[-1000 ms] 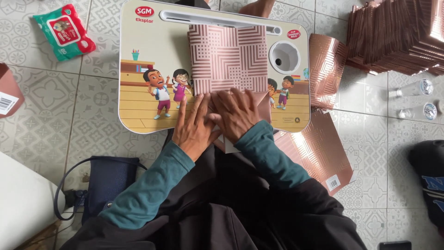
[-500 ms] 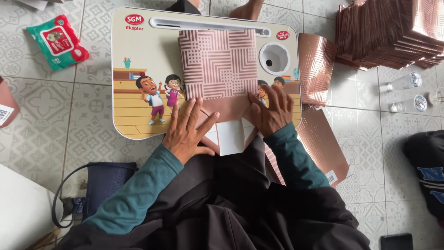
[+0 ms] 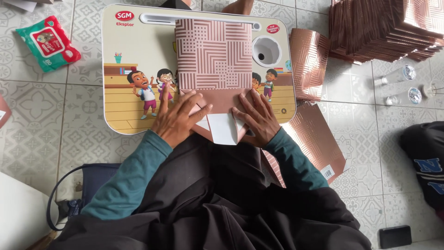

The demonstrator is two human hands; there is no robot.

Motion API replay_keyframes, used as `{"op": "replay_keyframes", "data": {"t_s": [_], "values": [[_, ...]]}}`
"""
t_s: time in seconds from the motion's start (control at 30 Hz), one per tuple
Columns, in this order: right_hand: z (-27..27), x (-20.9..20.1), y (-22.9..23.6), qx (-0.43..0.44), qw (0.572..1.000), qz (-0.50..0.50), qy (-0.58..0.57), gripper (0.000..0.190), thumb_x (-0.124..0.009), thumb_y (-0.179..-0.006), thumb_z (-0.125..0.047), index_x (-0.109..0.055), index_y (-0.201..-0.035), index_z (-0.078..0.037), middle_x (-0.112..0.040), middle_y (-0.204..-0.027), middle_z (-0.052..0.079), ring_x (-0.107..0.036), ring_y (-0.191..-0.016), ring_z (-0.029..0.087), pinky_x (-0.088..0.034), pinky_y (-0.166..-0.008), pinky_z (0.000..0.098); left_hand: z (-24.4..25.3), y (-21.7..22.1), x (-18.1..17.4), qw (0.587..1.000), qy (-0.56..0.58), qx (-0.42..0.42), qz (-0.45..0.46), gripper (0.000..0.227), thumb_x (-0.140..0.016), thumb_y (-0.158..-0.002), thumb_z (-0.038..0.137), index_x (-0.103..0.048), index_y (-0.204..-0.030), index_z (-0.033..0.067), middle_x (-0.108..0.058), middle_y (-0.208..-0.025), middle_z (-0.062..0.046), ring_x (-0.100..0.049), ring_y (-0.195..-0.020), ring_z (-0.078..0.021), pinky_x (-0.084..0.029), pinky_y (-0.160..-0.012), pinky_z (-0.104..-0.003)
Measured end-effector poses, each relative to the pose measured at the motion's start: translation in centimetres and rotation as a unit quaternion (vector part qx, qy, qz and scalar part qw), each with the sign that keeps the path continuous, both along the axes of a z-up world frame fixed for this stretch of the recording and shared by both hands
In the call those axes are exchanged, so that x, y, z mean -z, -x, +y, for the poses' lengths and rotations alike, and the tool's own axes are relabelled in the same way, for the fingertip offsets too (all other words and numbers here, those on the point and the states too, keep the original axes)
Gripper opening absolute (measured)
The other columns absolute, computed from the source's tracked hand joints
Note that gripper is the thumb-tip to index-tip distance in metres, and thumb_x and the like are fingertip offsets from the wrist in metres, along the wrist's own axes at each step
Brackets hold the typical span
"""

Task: Folding a patterned paper sheet into a box using a small lap desk for support.

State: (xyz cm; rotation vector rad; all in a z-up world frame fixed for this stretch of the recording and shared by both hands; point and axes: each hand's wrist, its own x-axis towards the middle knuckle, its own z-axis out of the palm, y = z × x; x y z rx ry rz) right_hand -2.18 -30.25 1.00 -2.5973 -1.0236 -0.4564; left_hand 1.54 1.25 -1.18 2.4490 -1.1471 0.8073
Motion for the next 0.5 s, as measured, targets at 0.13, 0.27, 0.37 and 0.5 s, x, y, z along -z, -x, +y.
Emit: {"op": "replay_keyframes", "data": {"t_s": [0.13, 0.27, 0.37, 0.5], "values": [[0.5, 0.6, 0.5, 0.027, 0.998, 0.024, -0.041, 0.072, -0.06, -0.094, -0.061, -0.053, -0.15, -0.017, -0.039, -0.163, 0.02, -0.021, -0.153, 0.051, -0.016, -0.124, 0.062, 0.1, 0.4, -0.4, 1.0, -0.006, -0.001, -0.005, 0.063, -0.061, -0.082, 0.005, -0.062, -0.142, 0.0225, -0.059, -0.139, -0.016, -0.056, -0.134, -0.0352, -0.024, -0.112, -0.079], [0.2, 0.5, -0.2, 0.023, 0.996, 0.06, -0.057, 0.072, -0.063, -0.093, -0.062, -0.054, -0.139, -0.007, -0.04, -0.163, 0.019, -0.026, -0.153, 0.048, -0.015, -0.123, 0.0633, 0.0, 0.8, -1.2, 0.999, 0.009, 0.03, 0.034, 0.064, -0.071, -0.07, 0.011, -0.059, -0.133, 0.0193, -0.054, -0.144, -0.023, -0.051, -0.138, -0.0452, -0.026, -0.111, -0.079], [-0.1, 0.7, -0.1, 0.03, 0.995, 0.072, -0.069, 0.064, -0.064, -0.093, -0.059, -0.061, -0.133, -0.009, -0.042, -0.163, 0.015, -0.026, -0.154, 0.046, -0.015, -0.123, 0.0623, -0.1, 1.2, -1.6, 0.998, 0.029, 0.031, 0.056, 0.041, -0.071, -0.081, 0.025, -0.064, -0.121, 0.0206, -0.056, -0.144, -0.022, -0.051, -0.139, -0.0448, -0.025, -0.111, -0.078], [-0.4, 1.0, -0.7, 0.054, 0.983, 0.106, -0.143, 0.034, -0.065, -0.098, -0.049, -0.072, -0.099, -0.016, -0.054, -0.157, 0.005, -0.036, -0.152, 0.037, -0.019, -0.124, 0.0547, -0.2, 1.1, -2.6, 0.994, 0.074, 0.011, 0.082, 0.03, -0.06, -0.101, 0.05, -0.074, -0.108, 0.0234, -0.064, -0.139, -0.013, -0.056, -0.137, -0.0353, -0.023, -0.114, -0.072]]}}
